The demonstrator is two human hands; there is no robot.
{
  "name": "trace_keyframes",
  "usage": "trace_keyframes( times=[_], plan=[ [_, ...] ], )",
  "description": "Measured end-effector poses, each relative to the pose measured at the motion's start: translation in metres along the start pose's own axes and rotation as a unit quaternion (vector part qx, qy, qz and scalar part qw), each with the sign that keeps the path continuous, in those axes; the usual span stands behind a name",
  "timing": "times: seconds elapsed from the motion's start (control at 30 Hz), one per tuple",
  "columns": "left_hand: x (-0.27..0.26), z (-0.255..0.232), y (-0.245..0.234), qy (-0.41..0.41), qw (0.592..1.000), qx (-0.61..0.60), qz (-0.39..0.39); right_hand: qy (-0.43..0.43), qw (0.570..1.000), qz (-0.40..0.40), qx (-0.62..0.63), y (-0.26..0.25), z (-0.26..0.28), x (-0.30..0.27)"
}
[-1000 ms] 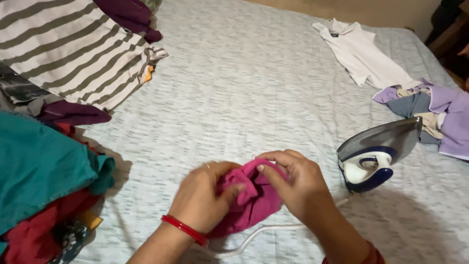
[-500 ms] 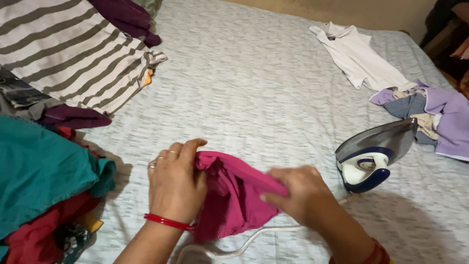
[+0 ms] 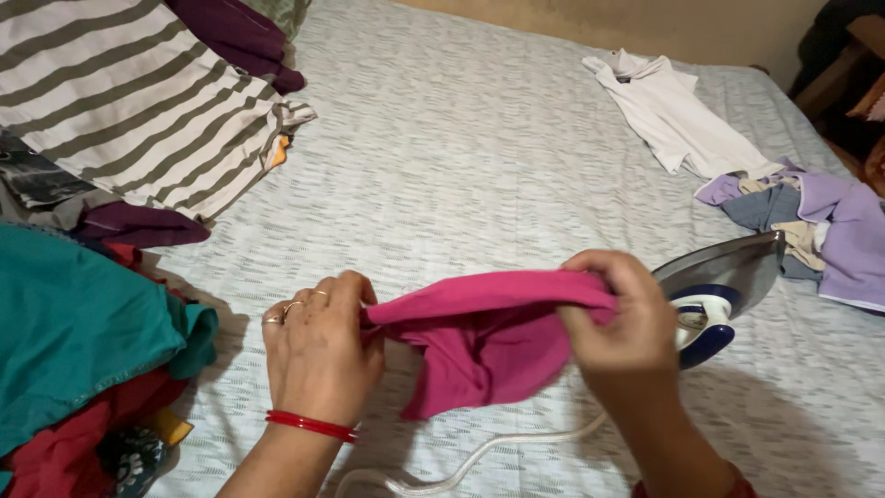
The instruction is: The person irons a teal t-shirt and then a pink t-shirt on a bed. They smooth the fabric, use an iron to press each garment, and fold them after ironing.
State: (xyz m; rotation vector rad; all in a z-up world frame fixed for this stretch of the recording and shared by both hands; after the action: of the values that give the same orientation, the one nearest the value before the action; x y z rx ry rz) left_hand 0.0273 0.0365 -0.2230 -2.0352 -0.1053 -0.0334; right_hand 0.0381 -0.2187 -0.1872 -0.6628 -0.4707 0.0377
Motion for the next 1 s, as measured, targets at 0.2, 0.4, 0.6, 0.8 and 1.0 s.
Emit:
trace_keyframes(
  times=[0.2, 0.4, 0.6, 0.8, 1.0],
  plan=[
    [-0.006, -0.002, 0.019, 0.051, 0.998, 0.002, 0.044, 0.156, 0.974, 0.127, -0.102, 0.025, 0.003, -0.006],
    [-0.007, 0.002, 0.043, 0.169, 0.983, -0.027, 0.062, 0.166, 0.979, 0.110, -0.042, 0.024, 0.003, -0.005],
    [0.000, 0.009, 0.036, 0.046, 0.996, 0.034, 0.061, 0.119, 0.991, 0.005, 0.065, 0.015, 0.004, -0.003],
    [0.007, 0.023, 0.009, -0.091, 0.993, -0.047, 0.051, 0.128, 0.981, -0.093, -0.108, -0.007, -0.012, -0.002],
    [0.006, 0.017, 0.013, 0.076, 0.991, -0.106, -0.037, 0.160, 0.985, 0.020, 0.053, 0.004, -0.017, 0.002]
  ],
)
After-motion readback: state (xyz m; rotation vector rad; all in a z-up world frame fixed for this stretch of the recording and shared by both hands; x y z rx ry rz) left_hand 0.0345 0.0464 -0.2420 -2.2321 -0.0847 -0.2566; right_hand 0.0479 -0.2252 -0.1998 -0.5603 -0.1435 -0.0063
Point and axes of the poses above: each hand's wrist, its own x-axis towards the middle knuckle, its own y-axis out of the palm, z = x × y, the point moved 1 cm from there along x, towards the middle knuckle, and after that the axes turned 12 degrees about z, right-handed, at the moved point
